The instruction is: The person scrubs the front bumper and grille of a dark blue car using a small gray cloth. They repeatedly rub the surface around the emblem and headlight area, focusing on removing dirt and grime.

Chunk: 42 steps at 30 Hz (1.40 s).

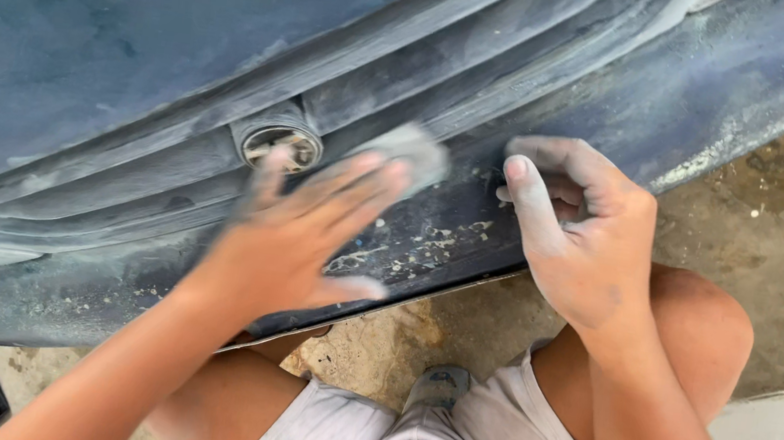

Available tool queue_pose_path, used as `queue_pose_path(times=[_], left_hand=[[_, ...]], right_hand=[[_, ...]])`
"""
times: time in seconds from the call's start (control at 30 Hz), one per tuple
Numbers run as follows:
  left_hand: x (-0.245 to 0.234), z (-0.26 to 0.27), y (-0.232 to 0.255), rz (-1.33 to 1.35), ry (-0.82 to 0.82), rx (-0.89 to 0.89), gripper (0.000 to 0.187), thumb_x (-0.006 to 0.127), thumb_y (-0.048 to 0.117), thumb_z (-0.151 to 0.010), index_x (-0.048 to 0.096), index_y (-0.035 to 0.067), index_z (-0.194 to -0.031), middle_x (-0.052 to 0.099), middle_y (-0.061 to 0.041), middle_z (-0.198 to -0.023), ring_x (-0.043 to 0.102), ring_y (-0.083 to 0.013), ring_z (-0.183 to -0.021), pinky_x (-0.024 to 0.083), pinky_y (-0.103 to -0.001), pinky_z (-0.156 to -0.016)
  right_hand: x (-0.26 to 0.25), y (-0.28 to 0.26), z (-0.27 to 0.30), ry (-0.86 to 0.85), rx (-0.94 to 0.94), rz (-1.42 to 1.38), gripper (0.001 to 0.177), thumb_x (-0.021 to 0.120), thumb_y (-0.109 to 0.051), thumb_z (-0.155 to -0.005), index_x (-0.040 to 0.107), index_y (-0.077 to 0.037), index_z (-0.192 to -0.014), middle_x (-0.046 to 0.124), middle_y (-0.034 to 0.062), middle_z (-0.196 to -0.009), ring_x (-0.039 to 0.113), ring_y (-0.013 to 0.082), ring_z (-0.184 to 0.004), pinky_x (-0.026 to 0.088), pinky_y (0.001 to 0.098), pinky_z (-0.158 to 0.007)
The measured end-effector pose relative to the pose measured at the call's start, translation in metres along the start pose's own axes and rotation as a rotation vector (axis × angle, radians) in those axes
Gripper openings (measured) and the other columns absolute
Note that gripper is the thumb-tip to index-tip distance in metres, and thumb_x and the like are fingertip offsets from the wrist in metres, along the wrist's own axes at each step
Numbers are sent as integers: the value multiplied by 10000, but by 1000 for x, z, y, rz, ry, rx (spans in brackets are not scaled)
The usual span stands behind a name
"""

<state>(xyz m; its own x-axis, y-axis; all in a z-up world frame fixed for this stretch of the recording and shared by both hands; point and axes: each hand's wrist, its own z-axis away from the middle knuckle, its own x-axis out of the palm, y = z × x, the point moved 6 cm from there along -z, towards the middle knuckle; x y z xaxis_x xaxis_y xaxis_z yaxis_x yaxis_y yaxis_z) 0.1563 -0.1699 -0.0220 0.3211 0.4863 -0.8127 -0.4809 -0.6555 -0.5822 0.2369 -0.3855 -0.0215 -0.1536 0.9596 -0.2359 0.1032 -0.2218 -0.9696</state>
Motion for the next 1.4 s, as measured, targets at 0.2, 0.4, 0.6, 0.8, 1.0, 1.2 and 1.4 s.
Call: queue_pose_path(times=[0.2,0.4,0.6,0.8,1.0,1.2,1.4], left_hand=[[-8,-36,14,35,141,-47,1243,73,1106,-928,327,172,-1709,205,36,-1761,110,-138,-1616,-63,-574,-1276],[23,42,4,-63,-87,13,1182,-65,1051,-832,283,307,-1682,255,129,-1724,160,-109,-1570,-122,-680,-1198],[5,-61,29,74,148,56,1356,-59,1200,-884,190,172,-1732,105,3,-1768,16,-143,-1608,-179,-603,-1239],[9,7,29,451,-17,-63,1234,17,1025,-824,214,165,-1687,186,24,-1746,101,-133,-1592,-115,-528,-1236],[28,1,32,5,-167,-51,1496,-150,1265,-689,129,224,-1726,48,29,-1748,-35,-197,-1571,-244,-679,-1159],[-10,-71,39,7,6,-70,1527,-63,1311,-815,132,138,-1772,72,14,-1805,-48,-170,-1626,-122,-637,-1251],[11,16,29,-149,-262,-102,1403,-182,1136,-654,293,310,-1684,291,128,-1721,181,-110,-1562,-184,-697,-1170]], right_hand=[[4,-14,-14,99,-230,263,104,674,-52,-1077,717,30,-1122,658,161,-1059,628,186,-869,531,255,-679],[-13,-5,-10,14,-127,180,115,700,-34,-1047,704,31,-1142,739,141,-974,676,129,-625,466,192,-496],[-28,-3,-9,202,-123,138,242,525,-75,-1228,662,125,-1223,657,179,-959,665,218,-673,484,259,-578],[-38,-3,-5,191,-137,47,315,436,-88,-1290,605,177,-1270,677,297,-1176,663,283,-782,576,299,-645],[-39,5,3,180,66,-2,404,383,-282,-1247,566,70,-1324,686,208,-1182,650,175,-742,567,230,-615],[-46,-8,-4,204,-115,40,504,362,-264,-1273,619,169,-1281,700,284,-1136,654,262,-695,506,272,-642],[-81,7,0,342,112,-129,580,294,-375,-1151,618,102,-1215,704,245,-1074,657,239,-661,550,261,-598]])
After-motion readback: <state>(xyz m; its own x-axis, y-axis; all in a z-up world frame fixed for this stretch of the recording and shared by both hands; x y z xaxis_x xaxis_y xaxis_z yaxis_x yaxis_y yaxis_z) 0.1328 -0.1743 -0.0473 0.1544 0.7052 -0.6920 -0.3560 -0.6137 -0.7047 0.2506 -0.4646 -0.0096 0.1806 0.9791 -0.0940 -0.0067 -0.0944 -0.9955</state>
